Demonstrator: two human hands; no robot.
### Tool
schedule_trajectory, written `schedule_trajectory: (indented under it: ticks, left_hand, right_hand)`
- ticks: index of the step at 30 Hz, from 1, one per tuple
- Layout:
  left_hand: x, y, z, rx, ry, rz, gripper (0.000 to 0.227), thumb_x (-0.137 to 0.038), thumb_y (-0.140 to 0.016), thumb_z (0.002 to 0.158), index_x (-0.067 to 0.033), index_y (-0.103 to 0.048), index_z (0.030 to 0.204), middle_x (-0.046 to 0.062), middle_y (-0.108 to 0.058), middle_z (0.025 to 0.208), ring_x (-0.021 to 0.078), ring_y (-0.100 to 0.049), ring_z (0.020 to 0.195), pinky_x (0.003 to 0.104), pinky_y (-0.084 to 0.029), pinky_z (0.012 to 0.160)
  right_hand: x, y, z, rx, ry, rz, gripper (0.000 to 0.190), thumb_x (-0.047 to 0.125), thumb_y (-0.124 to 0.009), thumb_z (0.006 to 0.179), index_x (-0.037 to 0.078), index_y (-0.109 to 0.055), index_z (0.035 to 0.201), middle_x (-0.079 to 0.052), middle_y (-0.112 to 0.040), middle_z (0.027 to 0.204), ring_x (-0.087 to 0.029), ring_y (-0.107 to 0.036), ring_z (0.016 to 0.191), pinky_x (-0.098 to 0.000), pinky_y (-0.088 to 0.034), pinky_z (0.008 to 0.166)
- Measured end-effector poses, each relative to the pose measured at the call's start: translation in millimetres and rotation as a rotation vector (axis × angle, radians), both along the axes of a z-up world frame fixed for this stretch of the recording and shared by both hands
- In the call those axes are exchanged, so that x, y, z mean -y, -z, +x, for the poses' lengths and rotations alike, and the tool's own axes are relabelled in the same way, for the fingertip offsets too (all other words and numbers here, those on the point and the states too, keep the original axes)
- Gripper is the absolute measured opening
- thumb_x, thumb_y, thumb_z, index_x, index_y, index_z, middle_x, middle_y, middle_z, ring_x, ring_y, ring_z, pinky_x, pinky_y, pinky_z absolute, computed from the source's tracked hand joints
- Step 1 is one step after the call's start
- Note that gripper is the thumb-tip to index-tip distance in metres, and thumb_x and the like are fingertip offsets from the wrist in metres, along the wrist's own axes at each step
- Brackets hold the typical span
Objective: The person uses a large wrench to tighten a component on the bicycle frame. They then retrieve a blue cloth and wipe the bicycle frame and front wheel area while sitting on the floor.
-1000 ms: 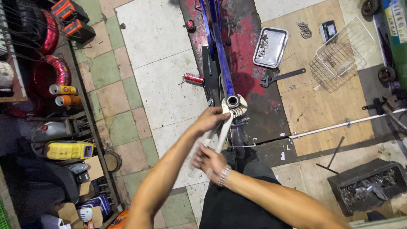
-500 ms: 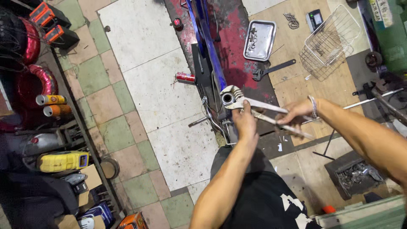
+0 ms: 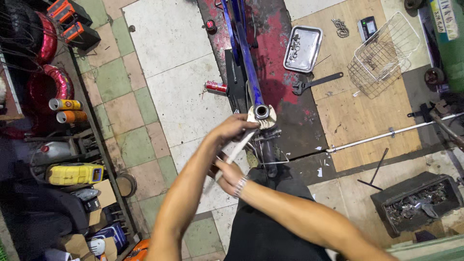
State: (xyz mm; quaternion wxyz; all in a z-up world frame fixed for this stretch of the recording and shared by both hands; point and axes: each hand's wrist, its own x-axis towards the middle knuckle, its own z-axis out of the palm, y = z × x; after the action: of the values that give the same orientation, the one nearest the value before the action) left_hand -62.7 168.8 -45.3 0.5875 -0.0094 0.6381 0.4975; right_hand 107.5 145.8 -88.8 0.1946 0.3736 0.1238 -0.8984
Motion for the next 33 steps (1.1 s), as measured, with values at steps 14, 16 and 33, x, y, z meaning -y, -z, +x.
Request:
schedule_trajectory:
  ticks: [14, 16, 33]
  left_hand:
    - [-55.0, 22.7, 101.7, -0.13, -0.654, 0.072, 0.032, -0.031, -0.072, 0.099, -0.0018, -0.067, 0.112, 0.006, -0.068, 0.082, 0.0124, -0.056, 0.06, 0.03, -0.044, 0.051]
    - [-99.7, 14.8, 124.9, 0.033, -0.944, 0.09, 0.029, -0.03, -0.064, 0.1, -0.0106, -0.056, 0.121, -0.001, -0.066, 0.089, 0.0093, -0.057, 0.064, 0.028, -0.046, 0.054]
    - [-26.6, 9.4, 57.1, -0.052, -0.331, 0.032, 0.026, -0.026, -0.071, 0.091, -0.0071, -0.071, 0.109, 0.003, -0.071, 0.08, 0.0121, -0.061, 0.061, 0.028, -0.048, 0.053]
  right_hand:
    - [-169.2, -89.8, 59.9, 0.002, -0.47, -0.171, 0.029, 0.025, -0.063, 0.098, 0.009, -0.051, 0.077, 0.0, -0.038, 0.061, -0.018, -0.039, 0.055, -0.0366, -0.044, 0.063]
    - [-263.7, -80.7, 53.2, 0.073, -0.817, -0.186, 0.031, 0.028, -0.068, 0.099, 0.012, -0.051, 0.078, 0.003, -0.038, 0.063, -0.012, -0.036, 0.053, -0.0298, -0.037, 0.053]
    - [-103.8, -12.9, 56.0, -0.156, -0.388, 0.038, 0.035, 0.023, -0.059, 0.107, 0.005, -0.052, 0.136, -0.011, -0.064, 0.109, -0.027, -0.068, 0.107, -0.0408, -0.056, 0.1]
